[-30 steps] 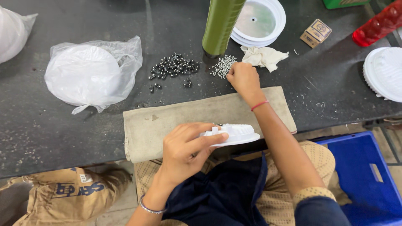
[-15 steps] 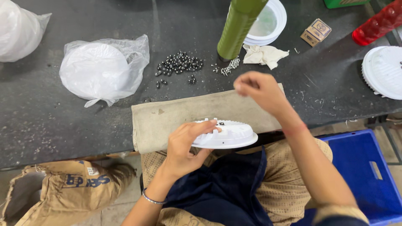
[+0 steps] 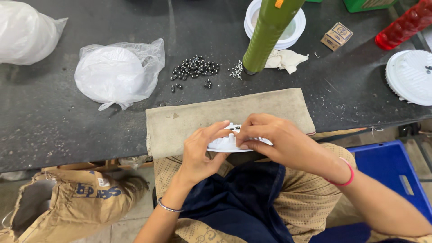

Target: The person assembles white circular light fixture components by inserting small metal parts into pre-drilled holes and securing them with a green handheld tool. The person also uses pliers to adjust parts and places finished units aside on the table.

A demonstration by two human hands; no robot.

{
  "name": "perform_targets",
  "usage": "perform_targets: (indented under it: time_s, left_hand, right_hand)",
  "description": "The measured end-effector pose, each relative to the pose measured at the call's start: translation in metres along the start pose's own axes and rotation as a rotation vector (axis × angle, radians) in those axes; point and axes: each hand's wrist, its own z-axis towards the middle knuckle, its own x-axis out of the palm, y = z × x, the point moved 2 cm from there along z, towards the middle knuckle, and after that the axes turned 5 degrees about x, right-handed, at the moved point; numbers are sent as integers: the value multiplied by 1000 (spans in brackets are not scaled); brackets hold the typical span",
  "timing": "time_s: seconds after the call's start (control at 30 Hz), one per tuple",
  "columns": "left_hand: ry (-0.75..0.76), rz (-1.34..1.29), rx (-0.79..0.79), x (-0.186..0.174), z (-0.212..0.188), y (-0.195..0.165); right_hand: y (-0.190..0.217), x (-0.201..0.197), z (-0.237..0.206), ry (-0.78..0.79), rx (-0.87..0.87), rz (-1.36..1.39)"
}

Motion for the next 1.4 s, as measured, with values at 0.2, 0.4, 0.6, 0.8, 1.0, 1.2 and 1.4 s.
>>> perform_targets:
  time_s: [0.2,0.4,0.6,0.8,1.0,1.2,1.4]
  left_hand:
    - [-4,5,-3,1,0,-1]
    - [-13,6,-6,2,3,-1]
    - [-24,-14,-10,3,2,1]
    - [-52,-37,-21,-1,9,4]
    - [-118,-34,-69,-2,18,4]
    - [-113,-26,-79,0,21,1]
    - [-102,-31,-41,-10,30,1]
  right_hand:
    - [3,-4,1,49,-4,-52]
    - [6,-9,12,79,4,-132]
    - [-3,-11,25,138,18,-170]
    - [-6,-14,34,88,-70,-50]
    - [-17,-51,44,-373,256,224]
    - [-26,-48,116,-677,-212,332]
    - [-7,-43,124,-812,-81,742]
